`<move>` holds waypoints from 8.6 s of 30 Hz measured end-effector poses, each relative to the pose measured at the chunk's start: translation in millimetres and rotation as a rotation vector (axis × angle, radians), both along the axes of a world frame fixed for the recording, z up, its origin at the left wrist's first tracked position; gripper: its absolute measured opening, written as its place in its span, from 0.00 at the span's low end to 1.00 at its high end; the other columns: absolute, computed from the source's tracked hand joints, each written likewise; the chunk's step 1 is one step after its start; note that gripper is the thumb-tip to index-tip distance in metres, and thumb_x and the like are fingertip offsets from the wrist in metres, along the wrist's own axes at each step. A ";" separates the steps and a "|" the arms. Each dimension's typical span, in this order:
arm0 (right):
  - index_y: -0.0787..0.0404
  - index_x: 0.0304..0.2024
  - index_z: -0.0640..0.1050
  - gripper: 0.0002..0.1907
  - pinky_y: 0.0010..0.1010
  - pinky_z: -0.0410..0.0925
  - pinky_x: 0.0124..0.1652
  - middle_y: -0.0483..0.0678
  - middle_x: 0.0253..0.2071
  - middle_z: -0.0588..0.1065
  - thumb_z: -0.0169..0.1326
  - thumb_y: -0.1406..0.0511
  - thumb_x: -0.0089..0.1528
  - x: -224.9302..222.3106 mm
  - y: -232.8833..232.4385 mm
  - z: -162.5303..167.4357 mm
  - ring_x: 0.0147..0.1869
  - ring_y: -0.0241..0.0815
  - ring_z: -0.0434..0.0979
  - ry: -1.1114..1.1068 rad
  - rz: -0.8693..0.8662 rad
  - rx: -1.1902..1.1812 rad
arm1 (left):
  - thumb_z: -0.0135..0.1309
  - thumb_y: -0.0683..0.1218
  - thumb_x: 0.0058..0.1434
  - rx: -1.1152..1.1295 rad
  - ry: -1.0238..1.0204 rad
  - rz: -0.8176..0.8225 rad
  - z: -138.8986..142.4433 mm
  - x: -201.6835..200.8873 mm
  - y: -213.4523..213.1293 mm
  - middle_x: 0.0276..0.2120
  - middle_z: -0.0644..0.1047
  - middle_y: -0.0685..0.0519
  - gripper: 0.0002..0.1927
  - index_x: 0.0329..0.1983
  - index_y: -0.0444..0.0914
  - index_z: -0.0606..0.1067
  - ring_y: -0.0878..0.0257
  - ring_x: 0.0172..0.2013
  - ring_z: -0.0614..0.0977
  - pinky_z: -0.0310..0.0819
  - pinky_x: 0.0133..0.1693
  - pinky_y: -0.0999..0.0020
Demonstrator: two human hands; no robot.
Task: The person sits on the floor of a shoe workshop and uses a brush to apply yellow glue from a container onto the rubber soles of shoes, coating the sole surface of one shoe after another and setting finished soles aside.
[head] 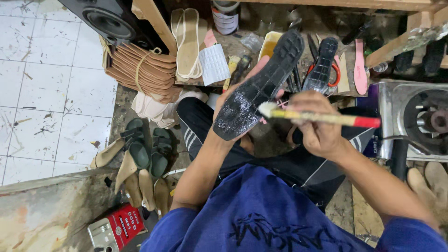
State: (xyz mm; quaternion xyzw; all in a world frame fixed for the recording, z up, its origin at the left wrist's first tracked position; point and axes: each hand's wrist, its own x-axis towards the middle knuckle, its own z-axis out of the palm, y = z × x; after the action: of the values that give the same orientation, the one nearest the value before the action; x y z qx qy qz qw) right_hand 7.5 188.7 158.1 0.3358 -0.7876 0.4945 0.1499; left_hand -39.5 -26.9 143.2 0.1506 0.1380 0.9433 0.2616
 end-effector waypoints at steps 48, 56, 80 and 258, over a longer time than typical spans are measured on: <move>0.68 0.50 0.80 0.09 0.31 0.70 0.41 0.54 0.41 0.78 0.57 0.70 0.68 -40.7 -11.3 1.6 0.42 0.48 0.77 -0.422 -0.248 -0.153 | 0.46 0.47 0.71 0.224 -0.208 0.249 -71.8 43.0 -5.0 0.74 0.60 0.45 0.35 0.80 0.44 0.50 0.44 0.72 0.65 0.50 0.74 0.47; 0.69 0.48 0.79 0.10 0.31 0.73 0.46 0.54 0.43 0.79 0.59 0.73 0.65 -12.3 -53.7 15.1 0.44 0.47 0.81 0.007 -0.303 0.031 | 0.51 0.47 0.70 -0.004 -0.162 0.302 -36.5 40.4 2.5 0.78 0.58 0.50 0.43 0.85 0.44 0.46 0.53 0.74 0.64 0.57 0.73 0.54; 0.67 0.51 0.74 0.10 0.41 0.71 0.52 0.55 0.48 0.75 0.55 0.72 0.67 -7.9 -49.5 -1.9 0.52 0.55 0.78 0.037 0.018 0.031 | 0.33 0.77 0.66 0.101 -0.577 0.063 -61.5 37.8 -8.1 0.61 0.74 0.43 0.50 0.79 0.38 0.57 0.50 0.53 0.82 0.83 0.53 0.57; 0.65 0.51 0.76 0.10 0.25 0.69 0.42 0.42 0.41 0.75 0.52 0.66 0.71 -21.8 105.1 -138.3 0.41 0.29 0.72 -0.416 -0.754 -0.776 | 0.47 0.39 0.57 0.069 -0.457 -0.171 -82.0 12.4 56.6 0.62 0.74 0.40 0.38 0.75 0.35 0.62 0.47 0.58 0.78 0.72 0.60 0.53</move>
State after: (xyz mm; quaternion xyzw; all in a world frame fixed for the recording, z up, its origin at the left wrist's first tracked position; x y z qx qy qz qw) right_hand -14.3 293.8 19.8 -0.1518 -0.6266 0.7151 0.2700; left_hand -27.1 29.7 61.2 -0.0466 0.0296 0.9315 0.3596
